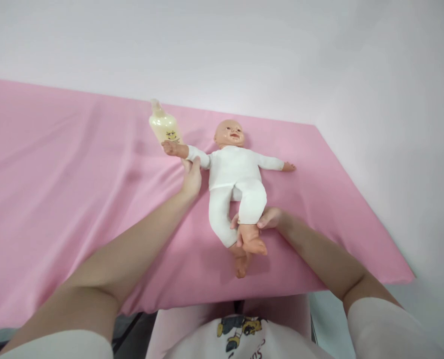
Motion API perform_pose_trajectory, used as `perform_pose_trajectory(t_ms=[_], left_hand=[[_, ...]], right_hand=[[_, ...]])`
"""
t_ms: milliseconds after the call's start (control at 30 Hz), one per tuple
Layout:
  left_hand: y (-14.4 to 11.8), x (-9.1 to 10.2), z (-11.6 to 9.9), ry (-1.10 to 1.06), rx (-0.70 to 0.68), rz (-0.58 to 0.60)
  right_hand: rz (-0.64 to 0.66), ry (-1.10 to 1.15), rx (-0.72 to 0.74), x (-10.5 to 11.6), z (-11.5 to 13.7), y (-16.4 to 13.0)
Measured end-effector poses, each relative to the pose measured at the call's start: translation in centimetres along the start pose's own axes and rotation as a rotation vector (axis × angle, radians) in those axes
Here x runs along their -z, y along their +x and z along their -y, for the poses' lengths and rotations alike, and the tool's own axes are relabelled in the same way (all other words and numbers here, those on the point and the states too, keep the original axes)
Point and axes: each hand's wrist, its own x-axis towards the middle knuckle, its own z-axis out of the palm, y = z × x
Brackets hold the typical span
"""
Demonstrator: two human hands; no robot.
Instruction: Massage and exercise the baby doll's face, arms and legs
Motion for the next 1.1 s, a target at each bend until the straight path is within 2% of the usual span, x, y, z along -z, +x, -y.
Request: perform_pose_trajectory(t_ms=[100, 200, 267, 400, 467, 533, 600, 700, 933, 1100], left_hand=[[-0.1, -0.2, -0.4, 0.002, 0.039, -0.096], [-0.3, -0.4, -1.0, 0.098, -0.042, -0.026], [-0.4, -0.4, -1.5, 0.190, -0.139, 0.045], [-0.6, 0.0, -2.8, 0.333, -0.262, 0.231], [-0.6, 0.1, -3.2, 0.363, -0.271, 0.265], [-0.6, 0.2, -3.3, 0.367, -0.280, 0.264], [-0.6, 0.1, -3.1, 0.349, -0.277, 0.244], [-0.5, -0.2, -2.2, 0.265, -0.195, 0.146], [0.2, -0.4, 1.1, -0.065, 0.095, -0.123], [0.6, 0.3, 3.8, -0.107, 0.180, -0.193]], right_hand=[[0.021, 0.039, 0.025, 0.4, -0.3, -0.1], [-0.048, 0.068, 0.075, 0.5, -0.6, -0.2], [-0.191, 0.078, 0.183, 0.3, -0.4, 0.0], [-0.631, 0.160, 0.475, -1.0, 0.9, 0.8], [-0.768, 0.205, 0.484, -1.6, 1.6, 1.2], [-0.813, 0.234, 0.462, -2.0, 2.1, 1.4], [-0.793, 0.245, 0.455, -2.0, 2.1, 1.5], [-0.687, 0.220, 0.413, -1.5, 1.4, 1.1], [-0.267, 0.090, 0.237, 0.4, -1.0, -0.5], [-0.015, 0.041, 0.015, 0.5, -0.7, -0.3]])
